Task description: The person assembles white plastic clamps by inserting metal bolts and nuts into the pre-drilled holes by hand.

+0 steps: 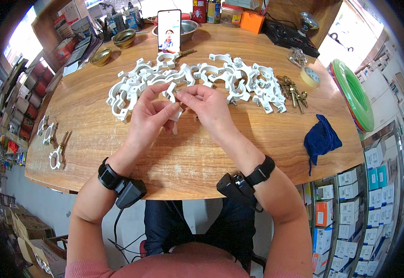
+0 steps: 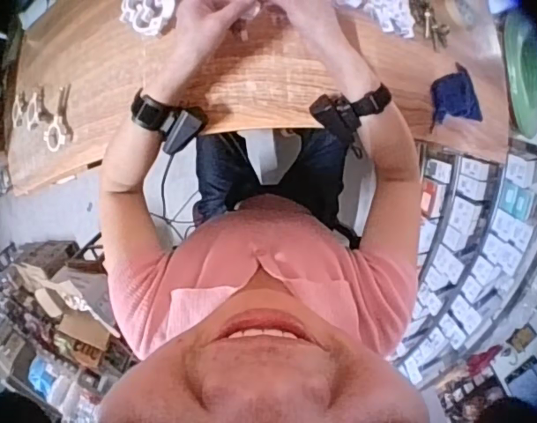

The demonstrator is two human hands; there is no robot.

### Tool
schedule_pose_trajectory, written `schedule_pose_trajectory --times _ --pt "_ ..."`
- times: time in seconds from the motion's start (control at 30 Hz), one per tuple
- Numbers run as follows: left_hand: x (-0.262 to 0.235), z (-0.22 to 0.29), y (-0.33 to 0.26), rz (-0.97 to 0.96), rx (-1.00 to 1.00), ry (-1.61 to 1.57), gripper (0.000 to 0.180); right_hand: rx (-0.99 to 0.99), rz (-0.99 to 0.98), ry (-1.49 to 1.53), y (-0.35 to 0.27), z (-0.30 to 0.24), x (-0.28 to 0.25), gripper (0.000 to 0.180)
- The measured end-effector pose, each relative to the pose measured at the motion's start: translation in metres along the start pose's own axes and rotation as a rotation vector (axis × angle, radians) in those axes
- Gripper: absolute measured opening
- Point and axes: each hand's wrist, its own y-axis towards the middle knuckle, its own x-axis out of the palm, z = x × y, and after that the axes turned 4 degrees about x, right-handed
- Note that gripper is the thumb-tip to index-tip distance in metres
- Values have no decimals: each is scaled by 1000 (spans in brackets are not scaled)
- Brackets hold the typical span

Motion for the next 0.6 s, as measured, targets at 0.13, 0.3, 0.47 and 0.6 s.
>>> schedule_pose_trajectory --times 0.13,0.3,0.47,0.6 --pt "1 0 1 12 -2 -10 42 80 -28 188 2 1 -1 17" --pt "1 0 1 6 -14 23 42 -163 5 35 -1 2 0 15" --pt "-1 -1 0 16 -15 -13 43 -145 26 32 3 5 -2 15" --pt "2 2 -2 14 -5 -9 43 -141 35 -4 0 3 -1 16"
